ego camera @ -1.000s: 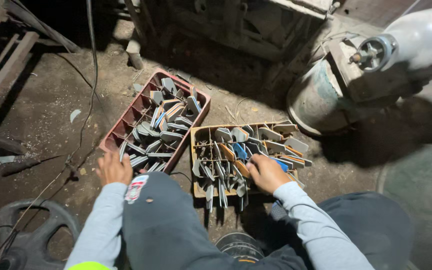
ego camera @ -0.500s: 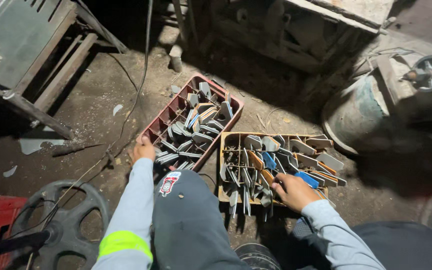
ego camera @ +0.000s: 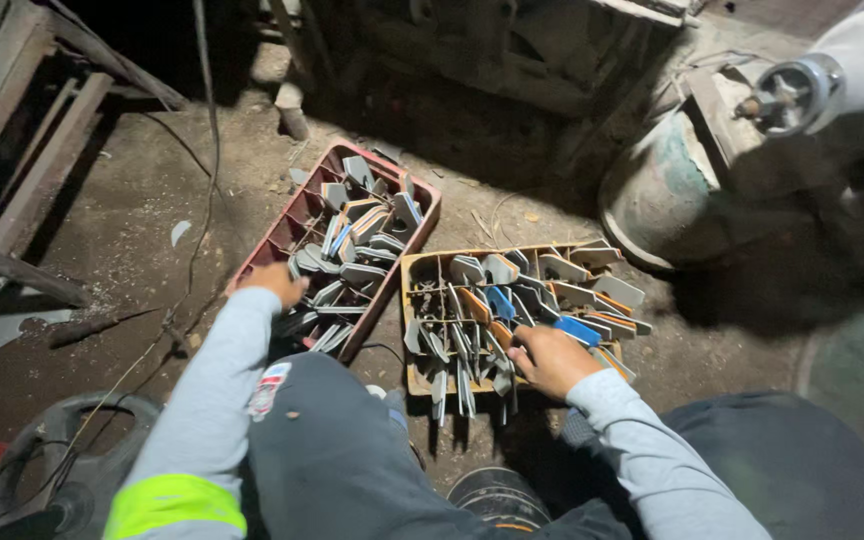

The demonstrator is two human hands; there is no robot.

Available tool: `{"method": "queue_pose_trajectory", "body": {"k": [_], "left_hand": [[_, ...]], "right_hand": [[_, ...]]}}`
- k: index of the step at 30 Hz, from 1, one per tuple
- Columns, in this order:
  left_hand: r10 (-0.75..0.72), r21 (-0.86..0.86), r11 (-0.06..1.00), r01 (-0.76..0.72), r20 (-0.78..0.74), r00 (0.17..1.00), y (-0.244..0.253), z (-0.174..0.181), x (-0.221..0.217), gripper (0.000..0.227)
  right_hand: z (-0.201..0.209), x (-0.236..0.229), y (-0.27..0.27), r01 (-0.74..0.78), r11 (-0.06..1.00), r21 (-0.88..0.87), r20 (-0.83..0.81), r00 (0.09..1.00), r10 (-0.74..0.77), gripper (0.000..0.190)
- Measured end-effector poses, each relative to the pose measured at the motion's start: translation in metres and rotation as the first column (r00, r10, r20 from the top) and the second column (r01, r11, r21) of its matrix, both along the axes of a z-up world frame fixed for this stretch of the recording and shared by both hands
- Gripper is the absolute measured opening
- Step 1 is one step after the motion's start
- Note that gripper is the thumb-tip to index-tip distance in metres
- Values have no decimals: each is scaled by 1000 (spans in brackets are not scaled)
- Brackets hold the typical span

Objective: The person sits on the floor and sorts small metal pieces from a red crate into a yellow crate. They pick up individual pieces, inspect them, and place them into the second crate.

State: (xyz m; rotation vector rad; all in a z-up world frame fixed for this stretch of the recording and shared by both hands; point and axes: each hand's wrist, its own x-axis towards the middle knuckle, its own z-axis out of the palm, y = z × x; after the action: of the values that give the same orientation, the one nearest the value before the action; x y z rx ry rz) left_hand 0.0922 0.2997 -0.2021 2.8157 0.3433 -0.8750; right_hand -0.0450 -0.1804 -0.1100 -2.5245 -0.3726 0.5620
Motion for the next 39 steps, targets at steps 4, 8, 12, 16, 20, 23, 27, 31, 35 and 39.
{"method": "queue_pose_trajectory", "body": {"k": [4, 8, 12, 16, 20, 23, 27, 31, 35, 39], "left_hand": [[-176, 2, 984, 177, -57, 983, -46, 36, 34, 60], [-335, -181, 927, 328, -7, 942, -137, 8, 38, 70], [-156, -214, 970, 113, -194, 969, -218, -67, -33, 78], [212, -171, 957, -233, -129, 969, -242, -112, -73, 95], [388, -120, 912, -393, -61, 920, -253, -114, -98, 102], [405, -113, 907, -405, -24, 914, -270, -97, -111, 109], [369, -125, 919, -374, -58, 928, -261, -83, -105, 98], [166, -127, 976, -175, -75, 983, -223, -59, -57, 64], [-380, -122, 920, 371, -54, 923, -191, 32, -25, 53], [-557, -390, 731, 560, 132, 820, -185, 153, -50, 53]], "right_hand": [[5, 0, 1, -13, 1000, -29, -7, 1000, 13, 26], [14, 4, 4, -7, 1000, -21, 18, 1000, 7, 26], [25, 6, 6, 2, 1000, -7, 47, 999, -2, 25], [30, 7, -6, -8, 999, 50, 125, 992, 2, 25], [31, 4, -10, -16, 999, 40, 105, 994, 12, 25], [34, 6, -10, -5, 1000, 1, 56, 998, 4, 26], [40, 7, -8, -13, 1000, 7, 69, 998, 13, 27], [52, 6, -10, 6, 1000, -1, 41, 999, -6, 28], [69, 9, -7, 61, 987, 146, 162, 983, -85, 31], [76, 8, 4, -37, 823, 568, 243, 962, -125, 41]]}}
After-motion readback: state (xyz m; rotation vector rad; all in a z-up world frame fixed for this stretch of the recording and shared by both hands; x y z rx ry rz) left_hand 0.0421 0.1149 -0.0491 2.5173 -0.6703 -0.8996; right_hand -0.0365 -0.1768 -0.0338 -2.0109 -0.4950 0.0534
